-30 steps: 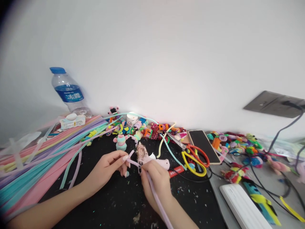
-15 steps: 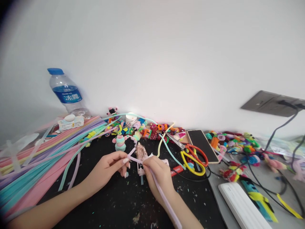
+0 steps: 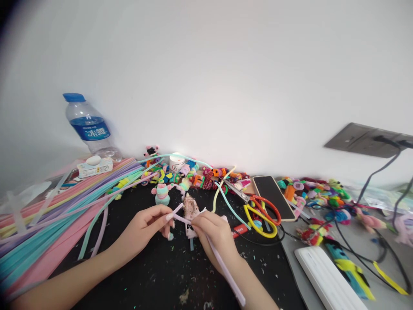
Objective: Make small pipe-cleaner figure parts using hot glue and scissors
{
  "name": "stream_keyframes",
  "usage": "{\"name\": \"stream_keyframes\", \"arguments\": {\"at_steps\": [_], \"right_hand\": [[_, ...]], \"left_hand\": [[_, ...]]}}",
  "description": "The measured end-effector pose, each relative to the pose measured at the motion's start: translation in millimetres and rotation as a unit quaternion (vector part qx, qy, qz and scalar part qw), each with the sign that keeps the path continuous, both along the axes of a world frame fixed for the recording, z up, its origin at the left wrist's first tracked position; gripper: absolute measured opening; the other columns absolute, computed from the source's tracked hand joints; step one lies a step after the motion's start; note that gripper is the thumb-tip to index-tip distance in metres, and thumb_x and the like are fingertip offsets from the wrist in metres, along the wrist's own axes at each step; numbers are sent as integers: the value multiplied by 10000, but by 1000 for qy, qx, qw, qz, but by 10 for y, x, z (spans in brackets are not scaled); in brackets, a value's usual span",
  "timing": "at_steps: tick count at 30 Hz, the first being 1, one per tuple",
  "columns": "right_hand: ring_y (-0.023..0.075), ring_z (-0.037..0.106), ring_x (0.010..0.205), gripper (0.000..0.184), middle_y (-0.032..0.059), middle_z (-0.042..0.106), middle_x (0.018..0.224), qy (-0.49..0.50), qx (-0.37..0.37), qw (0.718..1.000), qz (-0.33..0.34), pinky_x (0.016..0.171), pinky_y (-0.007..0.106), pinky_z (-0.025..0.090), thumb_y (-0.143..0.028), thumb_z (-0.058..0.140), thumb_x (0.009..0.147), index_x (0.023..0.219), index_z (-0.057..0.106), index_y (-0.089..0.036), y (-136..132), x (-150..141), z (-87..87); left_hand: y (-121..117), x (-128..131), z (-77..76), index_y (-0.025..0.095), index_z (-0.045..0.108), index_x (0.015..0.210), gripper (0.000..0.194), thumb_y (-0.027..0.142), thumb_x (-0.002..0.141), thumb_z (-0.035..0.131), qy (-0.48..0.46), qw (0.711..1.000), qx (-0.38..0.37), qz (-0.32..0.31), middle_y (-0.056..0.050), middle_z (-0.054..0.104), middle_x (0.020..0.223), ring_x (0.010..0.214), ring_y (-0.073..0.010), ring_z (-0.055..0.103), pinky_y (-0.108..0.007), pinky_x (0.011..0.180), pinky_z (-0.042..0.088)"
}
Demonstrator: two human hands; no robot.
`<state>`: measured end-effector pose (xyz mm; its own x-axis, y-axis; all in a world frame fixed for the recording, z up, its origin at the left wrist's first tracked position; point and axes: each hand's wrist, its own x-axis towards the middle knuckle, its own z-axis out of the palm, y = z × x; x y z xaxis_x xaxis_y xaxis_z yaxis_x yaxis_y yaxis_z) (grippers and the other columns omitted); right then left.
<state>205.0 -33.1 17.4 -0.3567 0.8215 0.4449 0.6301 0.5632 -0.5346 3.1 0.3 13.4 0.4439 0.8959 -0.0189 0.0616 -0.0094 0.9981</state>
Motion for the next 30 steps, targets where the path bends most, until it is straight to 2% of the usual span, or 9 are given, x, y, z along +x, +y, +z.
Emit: {"name": "stream_keyframes", "arguments": {"at_steps": [5, 9, 11, 15, 17, 20, 23, 26, 30], "right_hand": [[178, 569, 790, 112, 43, 622, 858, -2, -34, 999, -17, 709, 294, 466, -166, 500, 848, 915, 584, -201, -6, 21, 38], [244, 505, 970, 438, 87, 585, 1040, -58, -30, 995, -79, 805, 387, 438, -75, 537, 698, 1119, 519, -197, 15, 107, 50], [278, 483, 999, 460, 101, 593, 1007, -114, -18, 981, -153, 808, 442, 413, -53, 508, 661, 1100, 544, -184, 50, 185, 11], [350, 472, 962, 289, 137, 630, 875, -189, -5, 924, -333, 747, 529, 374, -139, 471, 754, 1013, 598, -142, 123, 337, -72], [334, 469, 961, 333, 134, 633, 943, -181, 1, 932, -314, 766, 509, 372, -119, 471, 731, 1046, 576, -142, 122, 352, -57], [271, 470, 1009, 497, 85, 589, 1092, -161, -34, 972, -170, 806, 418, 375, -49, 464, 646, 1120, 523, -187, 61, 270, 29], [264, 475, 1034, 561, 74, 558, 1140, -188, -78, 974, -102, 820, 404, 355, -65, 478, 640, 1179, 496, -219, -11, 150, 88], [263, 519, 967, 549, 82, 589, 1066, -204, -74, 970, -111, 817, 407, 348, -83, 495, 644, 1178, 513, -209, -25, 106, 51], [274, 569, 901, 434, 88, 651, 970, -174, -56, 968, -174, 795, 410, 368, -108, 539, 664, 1090, 579, -188, 48, 191, -59]], "left_hand": [[8, -5, 8, 158, 588, 755, 200, 263, 870, 463, 16, 999, 27, 9, 14, 566, 619, 573, -127, 564, -240, 602, 439], [16, -16, 11, 160, 606, 776, 198, 275, 865, 472, 12, 999, 36, 38, 4, 571, 609, 584, -136, 548, -246, 600, 435], [19, -23, 8, 158, 605, 769, 193, 278, 858, 483, 2, 998, 36, 52, 2, 571, 603, 579, -136, 541, -246, 593, 439], [28, -34, -11, 156, 598, 766, 189, 285, 854, 491, -20, 997, 30, 70, 3, 570, 596, 567, -130, 533, -243, 580, 445], [34, -34, -18, 156, 596, 768, 186, 284, 853, 491, -23, 996, 27, 78, 5, 569, 592, 564, -128, 531, -241, 577, 447], [44, -29, -10, 157, 599, 774, 179, 282, 849, 495, -21, 995, 24, 97, 6, 573, 595, 567, -131, 538, -242, 577, 451], [54, -27, 11, 158, 610, 785, 169, 282, 835, 507, -14, 992, 28, 124, -5, 602, 634, 561, -135, 542, -244, 564, 451], [57, -37, 22, 158, 616, 787, 166, 283, 829, 516, -1, 989, 39, 143, -19, 633, 694, 565, -133, 547, -244, 567, 451], [59, -62, 16, 164, 614, 813, 160, 280, 840, 507, 5, 984, 65, 164, -17, 631, 703, 574, -130, 542, -242, 581, 444]]}}
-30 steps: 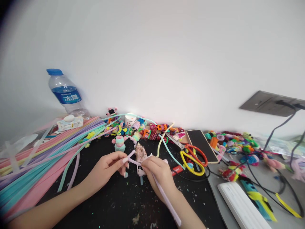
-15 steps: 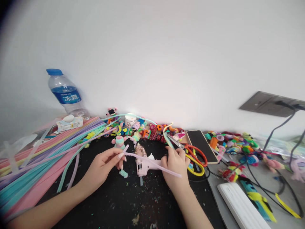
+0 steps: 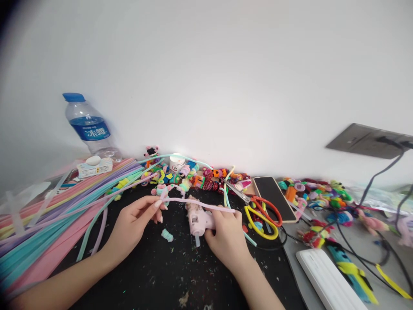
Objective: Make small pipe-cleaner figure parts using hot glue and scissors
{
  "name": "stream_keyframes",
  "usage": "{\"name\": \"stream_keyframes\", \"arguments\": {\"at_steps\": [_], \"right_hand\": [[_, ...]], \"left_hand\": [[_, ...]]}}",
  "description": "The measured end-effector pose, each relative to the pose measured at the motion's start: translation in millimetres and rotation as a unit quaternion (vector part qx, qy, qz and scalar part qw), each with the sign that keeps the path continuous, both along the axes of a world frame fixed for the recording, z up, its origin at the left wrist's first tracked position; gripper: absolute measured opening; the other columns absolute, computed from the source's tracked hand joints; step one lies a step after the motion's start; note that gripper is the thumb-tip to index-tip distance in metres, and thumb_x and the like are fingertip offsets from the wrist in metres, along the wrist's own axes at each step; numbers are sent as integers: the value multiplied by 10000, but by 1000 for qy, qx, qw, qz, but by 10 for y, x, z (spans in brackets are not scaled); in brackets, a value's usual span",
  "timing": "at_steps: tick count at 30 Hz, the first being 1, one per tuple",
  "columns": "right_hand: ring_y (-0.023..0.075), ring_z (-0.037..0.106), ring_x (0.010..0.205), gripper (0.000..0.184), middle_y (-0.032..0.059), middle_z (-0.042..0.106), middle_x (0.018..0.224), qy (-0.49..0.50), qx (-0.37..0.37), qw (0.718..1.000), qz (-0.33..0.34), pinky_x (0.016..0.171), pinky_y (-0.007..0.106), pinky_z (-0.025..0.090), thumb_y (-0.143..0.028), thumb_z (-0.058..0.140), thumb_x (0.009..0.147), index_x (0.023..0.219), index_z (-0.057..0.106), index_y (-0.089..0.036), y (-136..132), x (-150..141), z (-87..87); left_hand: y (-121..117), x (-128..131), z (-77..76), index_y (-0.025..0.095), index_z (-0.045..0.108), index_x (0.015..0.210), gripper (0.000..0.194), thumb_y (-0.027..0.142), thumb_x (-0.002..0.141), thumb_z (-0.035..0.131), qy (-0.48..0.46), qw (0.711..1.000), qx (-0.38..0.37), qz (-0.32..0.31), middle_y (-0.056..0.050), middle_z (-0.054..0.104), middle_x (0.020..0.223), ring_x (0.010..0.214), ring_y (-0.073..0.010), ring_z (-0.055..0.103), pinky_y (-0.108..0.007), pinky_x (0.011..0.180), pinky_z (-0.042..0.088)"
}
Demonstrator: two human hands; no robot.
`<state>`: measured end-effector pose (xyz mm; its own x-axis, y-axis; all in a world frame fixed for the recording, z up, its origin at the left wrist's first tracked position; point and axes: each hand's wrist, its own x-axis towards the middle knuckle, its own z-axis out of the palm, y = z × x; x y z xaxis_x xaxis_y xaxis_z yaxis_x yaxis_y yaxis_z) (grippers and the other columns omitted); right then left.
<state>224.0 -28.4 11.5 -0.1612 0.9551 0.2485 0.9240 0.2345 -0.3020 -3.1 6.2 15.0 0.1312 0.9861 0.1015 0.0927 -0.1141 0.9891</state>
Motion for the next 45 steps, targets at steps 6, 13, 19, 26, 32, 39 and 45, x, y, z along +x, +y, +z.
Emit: {"name": "stream_keyframes", "arguments": {"at_steps": [6, 13, 19, 26, 32, 39, 45], "right_hand": [[233, 614, 759, 233, 79, 679, 885, 219, 118, 960, -127, 649, 321, 460, -239, 535, 781, 984, 616, -159, 76, 156, -40], [165, 523, 578, 192, 24, 575, 634, 383, 192, 874, -232, 532, 275, 406, -318, 574, 791, 702, 582, -148, 5, 156, 16], [108, 426, 441, 300, -9, 512, 512, 464, 18, 881, -89, 414, 227, 346, -403, 560, 806, 649, 563, -147, -28, 103, -14], [189, 601, 682, 286, 67, 682, 858, 403, -135, 905, 24, 608, 286, 497, -328, 579, 804, 1035, 622, -165, -76, -19, -68], [220, 626, 805, 294, 74, 687, 987, 408, -155, 898, 57, 720, 328, 507, -304, 566, 822, 1086, 628, -192, -59, -32, -72], [225, 625, 824, 345, 75, 676, 1020, 396, -164, 901, 72, 724, 330, 511, -341, 560, 832, 1140, 608, -196, -84, -45, -81], [251, 605, 958, 359, 84, 645, 1115, 389, -152, 905, 83, 823, 360, 489, -372, 552, 837, 1148, 605, -199, -79, -53, -64]], "left_hand": [[60, -27, -52, 174, 570, 822, 163, 301, 863, 477, -38, 999, -7, 30, 14, 557, 616, 564, -126, 515, -235, 565, 426], [58, -37, -40, 176, 536, 773, 181, 294, 881, 449, 13, 999, 5, 29, 23, 539, 602, 569, -126, 515, -239, 579, 413], [1, -9, -36, 177, 529, 756, 177, 273, 880, 448, 87, 995, 41, 7, 29, 526, 616, 568, -122, 517, -236, 582, 404], [-45, 11, -63, 178, 520, 753, 182, 245, 892, 422, 119, 990, 75, -26, 29, 511, 637, 562, -112, 523, -227, 564, 401], [-62, 26, -67, 180, 528, 764, 190, 234, 899, 405, 128, 988, 79, -38, 27, 513, 639, 576, -114, 530, -230, 571, 401], [-91, 20, -72, 178, 535, 750, 205, 235, 898, 404, 134, 986, 87, -47, 23, 517, 626, 565, -116, 527, -225, 564, 399], [-86, 24, -88, 181, 530, 744, 213, 244, 901, 402, 135, 986, 86, -50, 21, 518, 628, 569, -118, 529, -225, 565, 400]]}}
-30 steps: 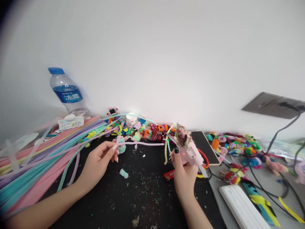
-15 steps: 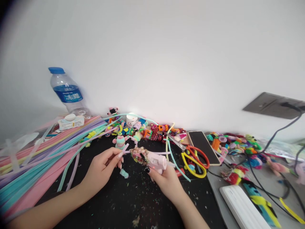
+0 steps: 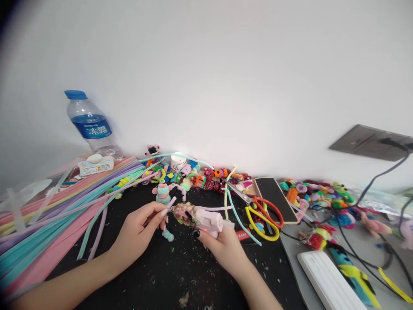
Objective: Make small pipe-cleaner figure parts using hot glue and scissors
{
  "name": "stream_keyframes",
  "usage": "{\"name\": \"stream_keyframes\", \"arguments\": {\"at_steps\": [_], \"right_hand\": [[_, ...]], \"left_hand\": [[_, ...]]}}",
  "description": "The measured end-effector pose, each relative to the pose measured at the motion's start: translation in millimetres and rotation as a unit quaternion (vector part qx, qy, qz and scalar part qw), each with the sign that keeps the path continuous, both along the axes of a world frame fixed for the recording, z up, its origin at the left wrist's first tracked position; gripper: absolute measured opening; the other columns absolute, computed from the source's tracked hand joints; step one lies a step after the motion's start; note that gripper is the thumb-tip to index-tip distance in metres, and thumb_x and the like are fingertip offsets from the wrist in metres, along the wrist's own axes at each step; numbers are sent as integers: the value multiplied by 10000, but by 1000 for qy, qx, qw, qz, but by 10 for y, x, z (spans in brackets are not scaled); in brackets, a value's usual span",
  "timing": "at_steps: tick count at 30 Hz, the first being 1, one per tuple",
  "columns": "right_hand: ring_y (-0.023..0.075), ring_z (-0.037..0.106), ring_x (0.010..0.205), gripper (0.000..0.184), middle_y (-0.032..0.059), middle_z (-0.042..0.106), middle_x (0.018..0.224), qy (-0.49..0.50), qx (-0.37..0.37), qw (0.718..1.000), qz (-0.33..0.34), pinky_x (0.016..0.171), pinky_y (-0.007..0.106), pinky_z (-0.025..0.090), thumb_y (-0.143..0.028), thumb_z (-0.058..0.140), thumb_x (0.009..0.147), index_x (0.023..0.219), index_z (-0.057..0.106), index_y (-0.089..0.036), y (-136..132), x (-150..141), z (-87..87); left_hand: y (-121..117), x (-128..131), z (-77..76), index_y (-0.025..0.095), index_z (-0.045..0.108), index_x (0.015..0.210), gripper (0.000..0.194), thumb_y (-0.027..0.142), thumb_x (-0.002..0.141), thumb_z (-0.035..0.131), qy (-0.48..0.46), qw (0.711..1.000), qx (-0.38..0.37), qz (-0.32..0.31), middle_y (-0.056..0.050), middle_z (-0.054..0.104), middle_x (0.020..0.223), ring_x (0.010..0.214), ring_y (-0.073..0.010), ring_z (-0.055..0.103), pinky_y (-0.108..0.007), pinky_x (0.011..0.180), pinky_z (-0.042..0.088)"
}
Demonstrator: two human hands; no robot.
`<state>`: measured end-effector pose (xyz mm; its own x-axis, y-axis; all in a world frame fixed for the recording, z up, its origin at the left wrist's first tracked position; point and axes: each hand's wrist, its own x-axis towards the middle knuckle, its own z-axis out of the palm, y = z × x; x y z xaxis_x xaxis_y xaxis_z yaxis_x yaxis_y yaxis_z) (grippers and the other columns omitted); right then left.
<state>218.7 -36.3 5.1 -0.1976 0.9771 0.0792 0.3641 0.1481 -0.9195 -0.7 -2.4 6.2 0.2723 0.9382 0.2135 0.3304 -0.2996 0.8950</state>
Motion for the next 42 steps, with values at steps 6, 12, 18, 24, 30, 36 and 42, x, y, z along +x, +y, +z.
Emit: {"name": "stream_keyframes", "arguments": {"at_steps": [6, 12, 18, 24, 30, 36, 42], "right_hand": [[250, 609, 952, 349, 77, 645, 1121, 9, -8, 1000, 1, 805, 350, 498, -349, 551, 840, 1156, 595, -208, 6, -5, 10], [245, 612, 924, 348, 74, 664, 1053, 10, -8, 1000, -2, 830, 357, 487, -345, 564, 829, 1143, 598, -199, 8, -10, 37], [219, 622, 810, 317, 55, 676, 893, 19, -14, 1000, -11, 741, 325, 512, -345, 561, 830, 1101, 611, -188, 0, -4, 16], [228, 614, 822, 327, 65, 676, 926, 7, -3, 1000, -14, 742, 335, 506, -354, 557, 832, 1110, 614, -192, 4, -9, 28], [227, 614, 782, 330, 60, 674, 861, -5, -13, 1000, -20, 687, 320, 511, -366, 548, 834, 1105, 611, -188, 0, -3, 22], [218, 610, 714, 309, 36, 656, 707, 0, -9, 1000, -25, 662, 313, 506, -380, 561, 821, 1047, 632, -182, 12, -14, 47], [191, 583, 610, 229, -3, 581, 547, 5, -22, 999, -30, 584, 285, 490, -356, 567, 814, 931, 642, -173, 14, -23, 66]], "left_hand": [[4, 3, 6, 182, 531, 743, 215, 243, 901, 399, 3, 1000, 4, 0, 21, 521, 625, 571, -119, 530, -225, 569, 401], [-6, 0, 0, 183, 537, 756, 202, 236, 898, 404, -2, 1000, 5, 3, 19, 526, 642, 576, -119, 537, -222, 566, 403], [0, 1, 14, 182, 539, 764, 201, 233, 898, 398, 1, 1000, 4, 1, 19, 524, 640, 573, -120, 535, -224, 565, 405], [3, -4, 12, 181, 540, 769, 195, 226, 896, 399, -1, 1000, 6, 3, 14, 528, 652, 580, -122, 540, -228, 565, 411], [-4, -9, 17, 180, 543, 770, 191, 214, 892, 401, -5, 1000, 9, 5, 14, 526, 654, 574, -119, 540, -231, 563, 417], [6, -7, 31, 178, 546, 763, 195, 205, 890, 400, -3, 1000, 10, 7, 15, 528, 651, 576, -119, 538, -228, 569, 418], [24, -10, 19, 178, 543, 771, 191, 212, 894, 401, -7, 1000, 9, 6, 15, 526, 664, 585, -119, 540, -228, 570, 418]]}}
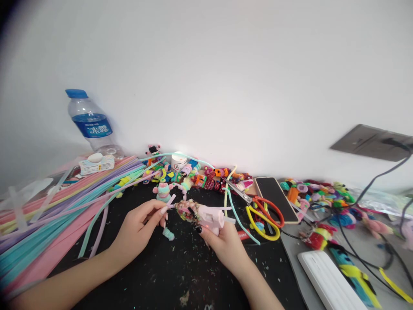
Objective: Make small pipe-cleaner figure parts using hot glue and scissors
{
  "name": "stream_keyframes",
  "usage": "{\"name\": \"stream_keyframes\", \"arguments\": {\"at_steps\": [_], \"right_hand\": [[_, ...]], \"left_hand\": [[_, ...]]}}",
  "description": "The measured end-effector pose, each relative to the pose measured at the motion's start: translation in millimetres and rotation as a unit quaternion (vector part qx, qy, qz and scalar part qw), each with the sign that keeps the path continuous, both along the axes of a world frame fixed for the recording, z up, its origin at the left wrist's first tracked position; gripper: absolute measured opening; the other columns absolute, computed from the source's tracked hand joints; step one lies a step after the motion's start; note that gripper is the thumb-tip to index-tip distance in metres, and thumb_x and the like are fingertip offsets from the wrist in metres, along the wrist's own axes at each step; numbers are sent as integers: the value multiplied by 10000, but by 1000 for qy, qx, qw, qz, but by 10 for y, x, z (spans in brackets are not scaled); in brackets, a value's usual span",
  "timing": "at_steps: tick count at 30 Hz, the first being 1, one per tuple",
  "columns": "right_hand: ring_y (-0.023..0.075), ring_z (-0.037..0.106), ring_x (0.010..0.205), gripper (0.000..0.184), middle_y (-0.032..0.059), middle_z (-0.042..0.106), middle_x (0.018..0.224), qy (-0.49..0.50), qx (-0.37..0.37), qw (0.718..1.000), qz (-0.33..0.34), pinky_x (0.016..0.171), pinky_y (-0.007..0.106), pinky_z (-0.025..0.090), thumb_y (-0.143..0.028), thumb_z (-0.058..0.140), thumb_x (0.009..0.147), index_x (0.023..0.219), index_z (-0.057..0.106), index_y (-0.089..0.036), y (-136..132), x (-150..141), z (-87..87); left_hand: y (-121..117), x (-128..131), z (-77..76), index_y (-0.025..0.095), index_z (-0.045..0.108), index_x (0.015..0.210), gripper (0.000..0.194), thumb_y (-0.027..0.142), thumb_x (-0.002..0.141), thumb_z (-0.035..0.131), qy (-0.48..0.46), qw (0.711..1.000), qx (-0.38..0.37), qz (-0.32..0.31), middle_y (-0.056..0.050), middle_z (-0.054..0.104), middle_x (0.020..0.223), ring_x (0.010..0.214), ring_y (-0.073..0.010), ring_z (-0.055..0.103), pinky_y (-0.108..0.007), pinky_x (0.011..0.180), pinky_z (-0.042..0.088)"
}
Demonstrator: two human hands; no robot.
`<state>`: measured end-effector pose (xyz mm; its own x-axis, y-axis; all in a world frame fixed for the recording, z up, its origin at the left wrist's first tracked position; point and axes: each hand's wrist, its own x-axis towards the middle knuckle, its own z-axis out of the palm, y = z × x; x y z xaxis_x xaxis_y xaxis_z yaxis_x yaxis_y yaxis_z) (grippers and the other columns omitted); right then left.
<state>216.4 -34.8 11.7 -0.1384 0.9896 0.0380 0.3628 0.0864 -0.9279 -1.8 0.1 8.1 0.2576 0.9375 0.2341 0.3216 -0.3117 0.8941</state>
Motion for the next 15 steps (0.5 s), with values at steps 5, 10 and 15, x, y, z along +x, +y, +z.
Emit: {"name": "stream_keyframes", "arguments": {"at_steps": [5, 10, 15], "right_hand": [[206, 593, 635, 200, -5, 565, 519, -8, 6, 1000, -4, 603, 299, 491, -359, 571, 809, 855, 648, -180, 4, -4, 29], [198, 572, 584, 217, -16, 529, 479, -8, 7, 1000, -4, 564, 292, 481, -375, 567, 808, 879, 649, -188, 9, -14, 42], [151, 500, 480, 241, -29, 519, 488, -20, -4, 1000, -1, 505, 264, 451, -342, 561, 818, 972, 637, -173, 0, -9, 34]], "left_hand": [[-6, -5, 6, 179, 542, 772, 191, 215, 895, 401, 2, 1000, 1, 1, 15, 524, 663, 585, -120, 541, -232, 571, 417], [-11, -4, 9, 182, 542, 765, 190, 220, 890, 404, 0, 1000, 0, 4, 15, 530, 658, 580, -123, 548, -237, 575, 425], [-9, -5, 1, 180, 545, 772, 183, 208, 885, 404, -6, 1000, 5, 6, 15, 533, 663, 577, -120, 549, -235, 575, 429]]}}
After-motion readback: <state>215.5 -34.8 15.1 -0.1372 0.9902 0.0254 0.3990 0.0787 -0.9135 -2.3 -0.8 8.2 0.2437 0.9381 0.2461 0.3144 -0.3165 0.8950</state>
